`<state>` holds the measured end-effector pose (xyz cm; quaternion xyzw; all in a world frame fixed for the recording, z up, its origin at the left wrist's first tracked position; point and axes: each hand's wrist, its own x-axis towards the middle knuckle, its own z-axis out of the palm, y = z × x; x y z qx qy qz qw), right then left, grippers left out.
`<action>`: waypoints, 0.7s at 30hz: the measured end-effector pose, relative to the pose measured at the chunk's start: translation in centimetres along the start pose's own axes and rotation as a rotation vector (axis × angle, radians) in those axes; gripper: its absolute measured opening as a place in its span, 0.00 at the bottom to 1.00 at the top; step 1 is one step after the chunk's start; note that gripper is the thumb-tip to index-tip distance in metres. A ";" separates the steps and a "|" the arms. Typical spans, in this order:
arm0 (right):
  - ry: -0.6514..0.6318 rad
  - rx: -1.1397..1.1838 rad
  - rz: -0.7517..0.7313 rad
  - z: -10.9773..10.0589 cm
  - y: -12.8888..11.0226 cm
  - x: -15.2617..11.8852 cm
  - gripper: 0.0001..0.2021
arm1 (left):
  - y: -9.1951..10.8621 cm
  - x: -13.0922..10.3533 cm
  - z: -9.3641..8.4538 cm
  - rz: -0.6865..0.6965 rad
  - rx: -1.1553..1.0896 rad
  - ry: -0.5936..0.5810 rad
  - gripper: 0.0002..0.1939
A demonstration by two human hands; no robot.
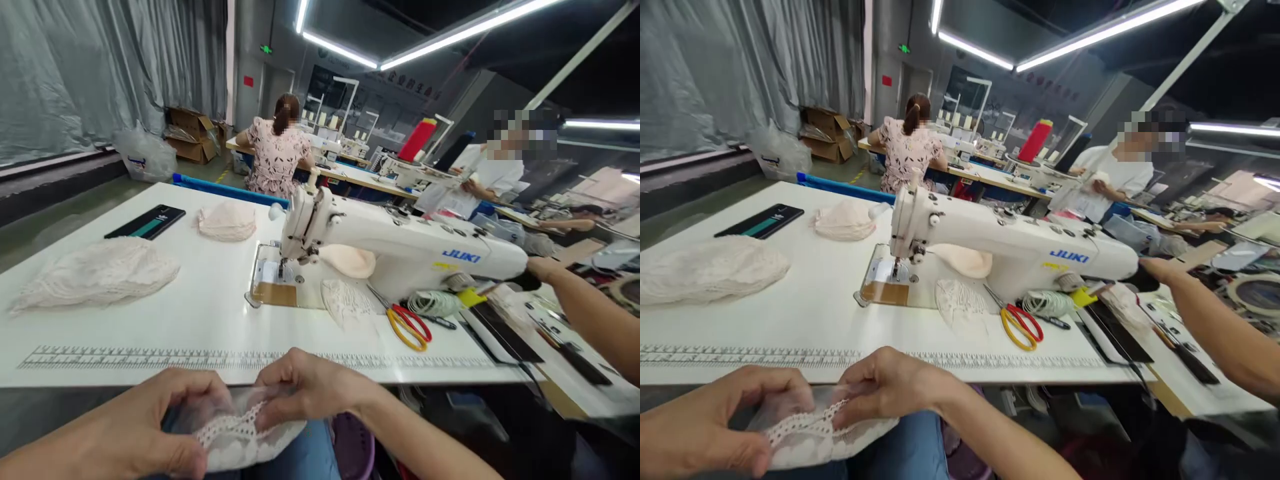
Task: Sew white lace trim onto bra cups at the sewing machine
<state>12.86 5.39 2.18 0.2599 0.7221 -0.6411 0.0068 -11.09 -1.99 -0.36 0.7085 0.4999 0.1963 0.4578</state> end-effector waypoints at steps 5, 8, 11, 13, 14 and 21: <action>-0.315 0.412 0.100 1.4 1.3 -2.6 0.25 | 0.8 -0.8 1.9 -0.195 -0.406 -0.369 0.18; -0.354 0.483 0.106 2.7 2.8 -3.2 0.25 | 0.9 -0.9 2.8 -0.241 -0.469 -0.422 0.19; -0.317 0.513 0.093 4.4 4.3 -3.4 0.24 | 1.1 -1.2 3.6 -0.300 -0.494 -0.447 0.19; -0.252 0.521 0.071 5.4 5.1 -3.6 0.22 | 1.3 -1.4 3.9 -0.318 -0.512 -0.462 0.19; -0.212 0.519 0.053 5.8 5.5 -3.6 0.21 | 1.4 -1.4 4.0 -0.318 -0.517 -0.462 0.20; -0.149 0.504 -0.017 6.1 5.9 -4.0 0.16 | 1.9 -1.9 3.5 -0.320 -0.462 -0.381 0.22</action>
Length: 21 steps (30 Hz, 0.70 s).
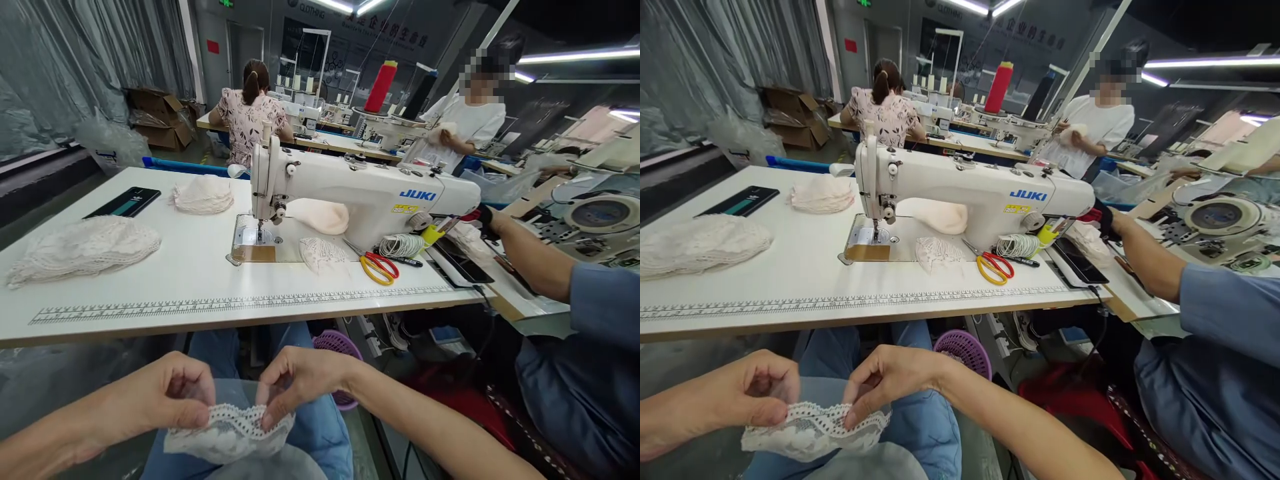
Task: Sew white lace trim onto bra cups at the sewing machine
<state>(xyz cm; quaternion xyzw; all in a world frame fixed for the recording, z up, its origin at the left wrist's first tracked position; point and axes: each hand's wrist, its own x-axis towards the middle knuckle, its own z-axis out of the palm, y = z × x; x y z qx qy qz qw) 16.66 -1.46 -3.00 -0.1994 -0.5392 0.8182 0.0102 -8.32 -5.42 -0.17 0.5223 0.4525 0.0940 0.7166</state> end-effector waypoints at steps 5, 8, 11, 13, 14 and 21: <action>-0.006 -0.060 0.010 0.0 0.4 0.1 0.19 | -0.3 0.6 1.0 0.028 0.074 -0.104 0.20; 0.036 -0.133 0.002 -0.3 -0.6 -0.1 0.19 | 0.4 1.2 0.7 0.135 0.157 -0.062 0.18; 0.138 -0.322 -0.062 -1.4 -4.7 -1.0 0.12 | 3.8 1.4 -1.3 0.177 0.214 0.003 0.16; 0.262 -0.619 -0.165 -2.2 -9.1 -1.9 0.06 | 7.4 1.1 -3.2 0.257 0.355 0.100 0.13; 0.349 -0.826 -0.229 -2.4 -11.3 -2.4 0.03 | 9.2 1.0 -4.2 0.319 0.456 0.164 0.11; 0.769 -1.872 -0.288 -4.2 -13.9 -1.0 0.04 | 11.3 4.7 -9.4 0.774 1.265 0.553 0.07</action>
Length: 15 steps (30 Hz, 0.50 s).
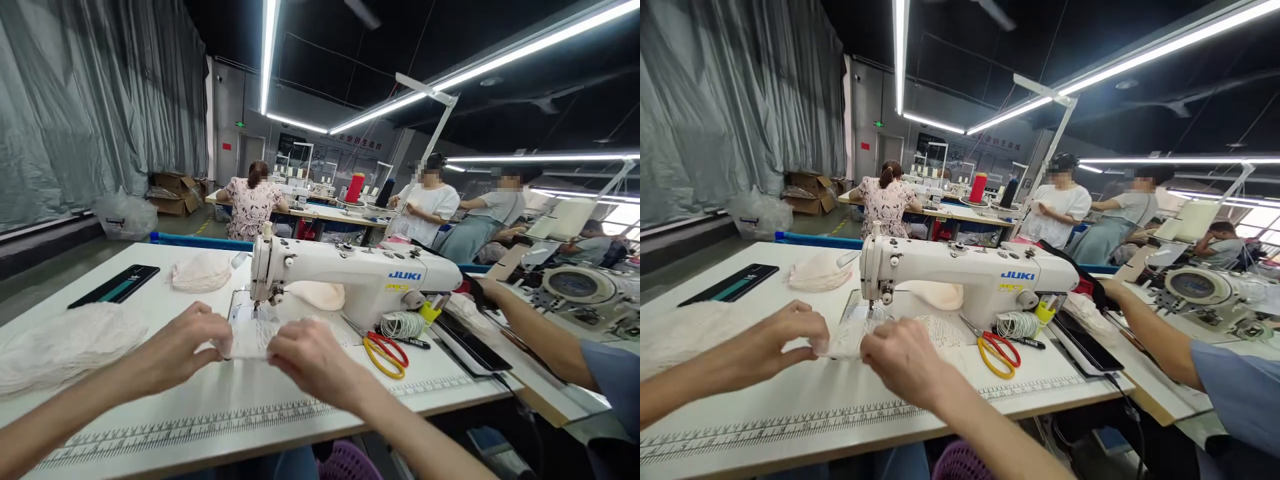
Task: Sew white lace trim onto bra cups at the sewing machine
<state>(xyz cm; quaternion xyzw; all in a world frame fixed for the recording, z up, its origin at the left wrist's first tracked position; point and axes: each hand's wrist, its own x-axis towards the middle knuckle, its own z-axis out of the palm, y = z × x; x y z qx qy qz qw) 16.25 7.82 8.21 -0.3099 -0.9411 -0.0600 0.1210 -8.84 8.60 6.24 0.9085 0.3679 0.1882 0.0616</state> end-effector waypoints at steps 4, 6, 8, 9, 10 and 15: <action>-0.090 -0.014 -0.020 6.5 -1.3 -1.3 0.06 | -1.0 -1.7 5.9 0.040 0.039 0.037 0.15; -0.131 0.039 -0.030 7.9 -1.7 -2.1 0.07 | 0.0 -2.5 7.6 0.108 0.040 0.062 0.09; -0.156 0.122 -0.029 8.0 -1.8 -2.6 0.10 | 1.3 -2.9 8.3 0.160 0.055 0.076 0.08; -0.164 0.172 -0.026 7.8 -1.6 -2.6 0.11 | 1.8 -2.9 8.5 0.183 0.060 0.110 0.09; -0.169 0.222 -0.019 7.4 -1.4 -2.6 0.11 | 2.2 -2.9 8.6 0.200 0.066 0.173 0.10; -0.141 0.315 0.031 7.2 -0.4 -0.5 0.06 | 2.4 -3.0 10.0 0.228 0.051 0.497 0.23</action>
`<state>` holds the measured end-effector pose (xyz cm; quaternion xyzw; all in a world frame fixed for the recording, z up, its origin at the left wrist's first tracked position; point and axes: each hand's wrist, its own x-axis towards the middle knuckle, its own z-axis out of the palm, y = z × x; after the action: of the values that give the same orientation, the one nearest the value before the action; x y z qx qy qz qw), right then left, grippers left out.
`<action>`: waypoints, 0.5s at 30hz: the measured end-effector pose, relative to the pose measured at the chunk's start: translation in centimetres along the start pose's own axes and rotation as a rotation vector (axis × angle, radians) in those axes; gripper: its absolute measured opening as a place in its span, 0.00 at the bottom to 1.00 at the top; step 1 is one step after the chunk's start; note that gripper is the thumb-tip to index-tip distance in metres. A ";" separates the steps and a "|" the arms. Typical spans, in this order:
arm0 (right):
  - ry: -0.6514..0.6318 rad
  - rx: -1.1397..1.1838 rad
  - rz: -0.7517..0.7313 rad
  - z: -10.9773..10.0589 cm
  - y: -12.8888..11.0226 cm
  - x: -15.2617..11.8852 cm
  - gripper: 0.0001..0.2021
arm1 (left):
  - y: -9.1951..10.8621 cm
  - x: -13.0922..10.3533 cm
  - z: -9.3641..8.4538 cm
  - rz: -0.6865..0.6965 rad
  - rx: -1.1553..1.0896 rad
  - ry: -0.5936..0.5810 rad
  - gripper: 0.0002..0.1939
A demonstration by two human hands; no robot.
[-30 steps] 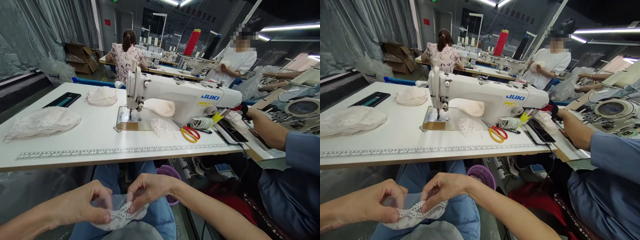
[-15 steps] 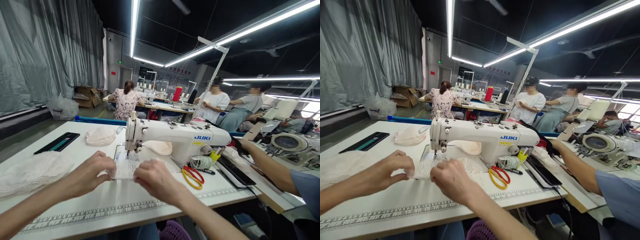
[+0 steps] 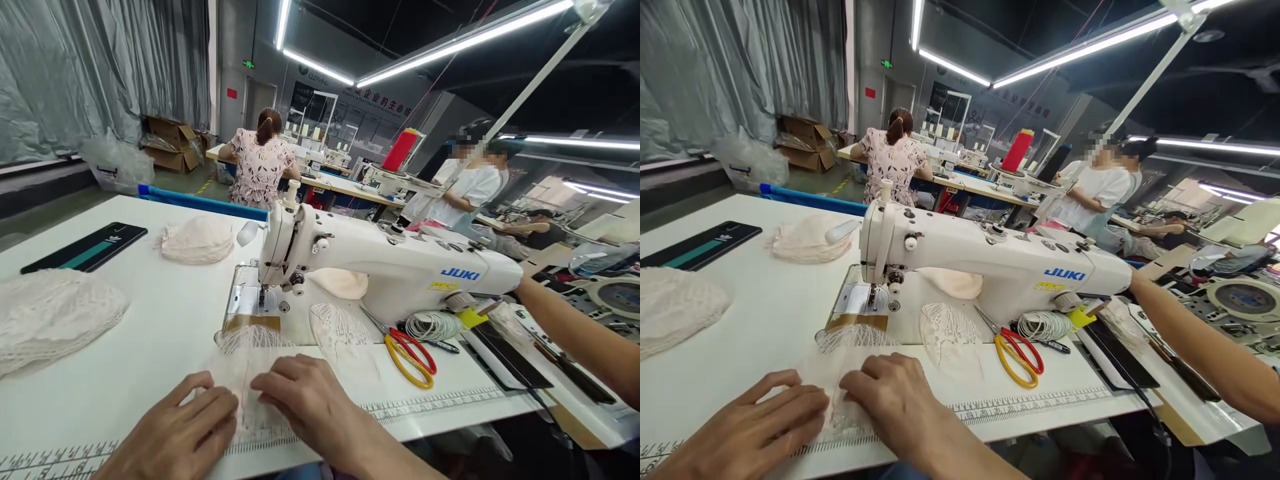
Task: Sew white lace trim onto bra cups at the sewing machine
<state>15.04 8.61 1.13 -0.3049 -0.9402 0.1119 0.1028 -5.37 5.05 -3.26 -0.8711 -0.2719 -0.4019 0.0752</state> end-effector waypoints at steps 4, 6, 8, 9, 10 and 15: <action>-0.070 -0.082 -0.066 0.8 0.5 1.9 0.06 | -0.2 -0.9 0.4 -0.040 0.006 0.058 0.23; -0.115 -0.083 -0.075 0.9 0.8 2.2 0.06 | -0.1 -1.2 0.3 -0.053 0.016 0.034 0.22; -0.136 -0.037 -0.057 0.7 1.1 2.1 0.07 | -0.1 -1.5 0.2 -0.060 0.007 0.018 0.22; -0.141 0.011 -0.050 0.4 1.1 1.9 0.07 | -0.1 -1.6 0.2 -0.071 0.000 0.040 0.22; -0.145 0.081 -0.048 0.2 1.1 1.8 0.07 | -0.1 -1.8 0.2 -0.079 -0.005 0.051 0.22; -0.123 0.544 -0.069 0.6 0.8 2.0 0.06 | 0.0 -2.1 0.3 -0.056 -0.002 0.029 0.23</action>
<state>13.72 10.31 0.63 -0.2263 -0.8899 0.3749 0.1276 -6.31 4.32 -5.01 -0.8573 -0.2946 -0.4168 0.0673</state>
